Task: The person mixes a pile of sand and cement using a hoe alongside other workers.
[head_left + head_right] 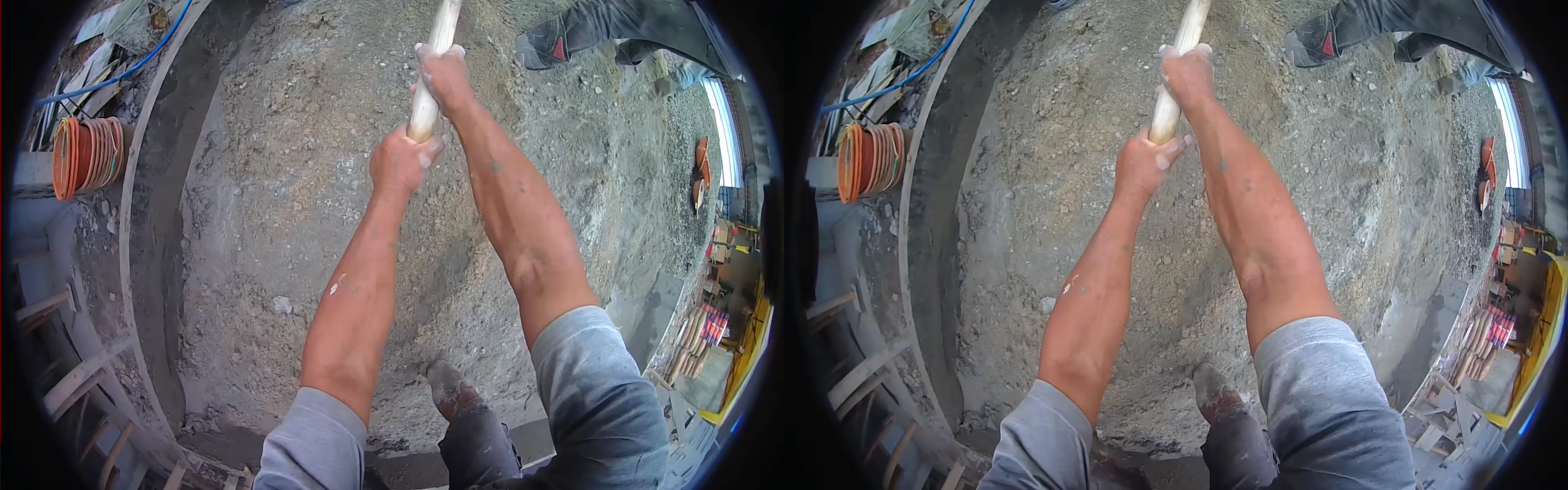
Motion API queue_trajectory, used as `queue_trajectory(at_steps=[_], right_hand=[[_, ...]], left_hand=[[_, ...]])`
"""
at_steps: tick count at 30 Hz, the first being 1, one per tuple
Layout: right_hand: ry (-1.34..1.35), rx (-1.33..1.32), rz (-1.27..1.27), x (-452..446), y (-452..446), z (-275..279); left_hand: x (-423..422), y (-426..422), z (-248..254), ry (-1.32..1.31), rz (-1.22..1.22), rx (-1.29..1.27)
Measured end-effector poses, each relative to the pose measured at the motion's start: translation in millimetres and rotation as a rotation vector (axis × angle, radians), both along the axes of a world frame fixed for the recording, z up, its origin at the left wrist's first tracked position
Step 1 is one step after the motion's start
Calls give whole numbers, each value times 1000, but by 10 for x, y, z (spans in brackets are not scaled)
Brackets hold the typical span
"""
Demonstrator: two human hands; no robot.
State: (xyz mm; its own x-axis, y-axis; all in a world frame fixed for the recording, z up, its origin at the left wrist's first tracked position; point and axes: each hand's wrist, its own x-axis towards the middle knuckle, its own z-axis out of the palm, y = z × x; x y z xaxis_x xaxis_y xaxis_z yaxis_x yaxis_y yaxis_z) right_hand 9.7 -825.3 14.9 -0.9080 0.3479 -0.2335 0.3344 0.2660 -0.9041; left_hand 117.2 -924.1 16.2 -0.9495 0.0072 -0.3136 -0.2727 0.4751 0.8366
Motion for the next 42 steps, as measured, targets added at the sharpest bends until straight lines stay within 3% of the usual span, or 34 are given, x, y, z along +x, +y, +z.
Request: queue_trajectory(at_steps=[2,3,5,6,7,11,15,18,21,24,25,27,28,31,32,33,34,35,36,37,39,40,42], right_hand=[[-219,-30,75,3,142,-296],[-280,79,151,225,203,-766],[-389,282,227,706,149,-1041],[-457,369,233,1122,-12,-893],[-510,245,230,1398,-108,-1019],[-566,184,162,2604,-737,-398],[-673,51,112,3576,-1342,-592],[-773,-633,-361,3756,-1668,-468],[-789,-764,-393,4335,-1974,-757],[-769,-766,-412,5427,-2651,-206],[-786,-769,-439,5652,-2838,93],[-1090,-825,-347,6197,-3047,291],[-1159,-850,-277,6130,-3094,661],[-1011,-905,-238,6052,-3050,852],[-916,-936,-249,5776,-2953,848],[-812,-968,-259,5421,-2851,822],[-740,-924,-193,4951,-2623,798],[-636,-953,-202,4466,-2378,699],[-501,-909,-196,3893,-2126,740],[-364,-892,-188,3338,-1864,670],[-127,-864,-110,2216,-1385,512],[-26,-885,-80,1686,-1224,539],[70,-783,151,784,-919,333]], left_hand=[[198,50,-171,-189,7,19],[462,65,-339,-335,15,51],[1006,116,-643,-515,66,134],[1371,85,-755,-568,114,179],[1688,-34,-769,-593,117,150],[2619,-777,6,-651,31,-58],[3619,-1730,370,-741,-56,-155],[4316,-2313,797,-768,-103,-175],[5385,-2953,1121,-867,-28,-67],[6353,-3572,1394,-1010,-81,-192],[6756,-3810,1394,-1184,-89,-215],[7391,-4211,1560,-1142,-194,-227],[7531,-4361,1608,-1158,-221,-225],[7952,-4457,1307,-1003,-29,-108],[7153,-4183,1475,-1123,-48,-268],[6938,-3970,1127,-1075,27,-241],[6518,-3728,855,-961,-155,-422],[5986,-3431,637,-888,-102,-225],[4942,-3028,846,-852,-166,-153],[4740,-2772,283,-438,-241,-217],[3502,-2199,85,-497,-82,-81],[2926,-2020,-79,-375,-116,-209],[1838,-1763,-317,-180,-78,-164]])
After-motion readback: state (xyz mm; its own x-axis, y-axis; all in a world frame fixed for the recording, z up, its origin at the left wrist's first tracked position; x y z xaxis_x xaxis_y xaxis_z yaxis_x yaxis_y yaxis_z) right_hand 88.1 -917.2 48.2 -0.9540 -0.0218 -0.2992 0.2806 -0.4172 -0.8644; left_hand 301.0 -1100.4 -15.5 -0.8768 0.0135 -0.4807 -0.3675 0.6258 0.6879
